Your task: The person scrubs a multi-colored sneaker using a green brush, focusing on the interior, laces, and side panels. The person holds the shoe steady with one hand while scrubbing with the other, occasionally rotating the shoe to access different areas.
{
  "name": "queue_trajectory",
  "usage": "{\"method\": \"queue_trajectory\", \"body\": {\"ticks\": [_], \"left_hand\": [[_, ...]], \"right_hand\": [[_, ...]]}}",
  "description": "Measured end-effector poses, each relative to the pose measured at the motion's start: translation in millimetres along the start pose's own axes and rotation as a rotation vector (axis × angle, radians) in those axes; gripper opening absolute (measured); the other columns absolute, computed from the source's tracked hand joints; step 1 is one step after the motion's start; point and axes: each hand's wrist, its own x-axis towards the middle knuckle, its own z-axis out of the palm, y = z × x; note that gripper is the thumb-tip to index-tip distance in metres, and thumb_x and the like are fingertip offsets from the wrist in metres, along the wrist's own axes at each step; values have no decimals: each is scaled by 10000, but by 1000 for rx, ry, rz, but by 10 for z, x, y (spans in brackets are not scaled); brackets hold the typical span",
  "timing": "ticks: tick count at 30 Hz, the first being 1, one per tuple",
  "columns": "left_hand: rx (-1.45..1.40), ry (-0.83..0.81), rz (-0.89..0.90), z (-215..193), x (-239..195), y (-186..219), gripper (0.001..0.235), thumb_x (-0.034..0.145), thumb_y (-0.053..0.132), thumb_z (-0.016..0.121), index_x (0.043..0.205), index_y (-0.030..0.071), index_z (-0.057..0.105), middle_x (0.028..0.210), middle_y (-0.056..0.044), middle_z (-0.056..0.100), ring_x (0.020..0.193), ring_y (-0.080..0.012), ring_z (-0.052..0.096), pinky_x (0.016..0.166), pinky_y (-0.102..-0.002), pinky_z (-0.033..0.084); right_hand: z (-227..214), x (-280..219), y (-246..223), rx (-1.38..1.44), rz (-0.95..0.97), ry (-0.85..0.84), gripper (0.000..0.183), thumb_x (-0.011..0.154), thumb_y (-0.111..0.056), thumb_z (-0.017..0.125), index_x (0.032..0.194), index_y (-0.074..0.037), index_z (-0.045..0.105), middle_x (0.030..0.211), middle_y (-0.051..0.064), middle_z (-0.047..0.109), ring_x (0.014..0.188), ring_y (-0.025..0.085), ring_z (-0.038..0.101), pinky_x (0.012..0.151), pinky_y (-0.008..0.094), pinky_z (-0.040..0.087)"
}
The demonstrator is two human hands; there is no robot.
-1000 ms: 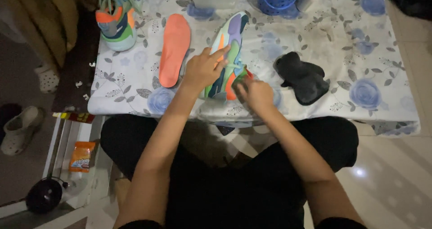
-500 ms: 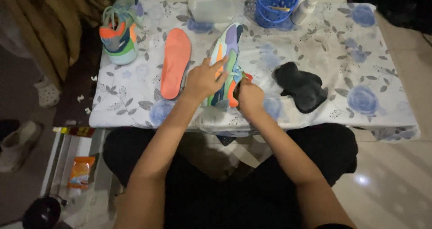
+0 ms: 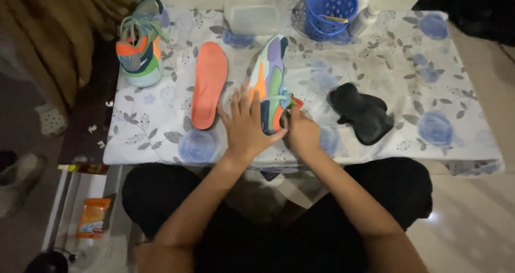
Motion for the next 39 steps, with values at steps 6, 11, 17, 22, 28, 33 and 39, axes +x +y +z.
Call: {"method": "queue_trajectory", "body": {"ticks": [6, 11, 17, 22, 28, 33, 39], "left_hand": [[-29, 58, 379, 145, 6, -423, 872, 527, 714, 606, 1287, 317, 444, 1349, -96, 406, 1190, -401, 402, 849, -640, 352], [-15, 60, 343, 180, 17, -415, 922, 397, 607, 706, 1228, 269, 493, 1303, -100, 444, 1154, -422, 421, 806, -605, 399], [-89, 124, 382, 235, 54, -497, 814, 465, 603, 692, 1173, 230, 543, 1247, -101, 495, 1084, -418, 484, 756, -446, 492], [-176, 139, 325, 186, 55, -420, 853, 469, 674, 675, 1164, 194, 550, 1256, -85, 494, 1039, -401, 521, 690, -384, 541], [-182, 54, 132, 228, 146, -289, 567, 563, 557, 681, 943, 139, 629, 1033, -46, 563, 890, -360, 572, 509, -379, 544], [-321, -70, -222, 86, 264, -364, 690, 738, 495, 660, 1310, 187, 429, 1126, -137, 575, 935, -334, 621, 646, -383, 535], [-360, -316, -267, 24, 375, -478, 602, 749, 593, 529, 1226, 228, 486, 1015, -97, 649, 898, -310, 636, 762, -440, 482]], "right_hand": [[-558, -331, 39, -44, -200, -214, 303, 838, -195, 437, 1140, -202, 471, 855, 28, 500, 632, 277, 638, 536, 380, 526], [-182, -327, -75, -296, -383, -11, 268, 822, -150, 470, 1082, -132, 534, 807, 15, 484, 560, 172, 610, 438, 297, 489], [277, 50, 145, -261, -377, 61, 139, 796, -194, 494, 873, -131, 591, 746, 46, 508, 547, 246, 608, 417, 367, 469], [-604, -237, -94, 41, -368, -158, 189, 831, -188, 486, 932, -107, 624, 627, 128, 576, 540, 367, 611, 443, 464, 464], [201, 22, 118, -252, -202, -35, 127, 780, -203, 506, 884, -154, 560, 676, 41, 604, 567, 256, 641, 494, 373, 494], [-984, 22, -357, 144, -180, -375, 182, 815, -194, 497, 867, -92, 638, 655, 213, 638, 675, 427, 629, 603, 516, 490], [226, -20, 103, -337, -333, 44, 194, 754, -116, 524, 925, -166, 600, 621, 24, 611, 514, 208, 635, 581, 368, 516]]}}
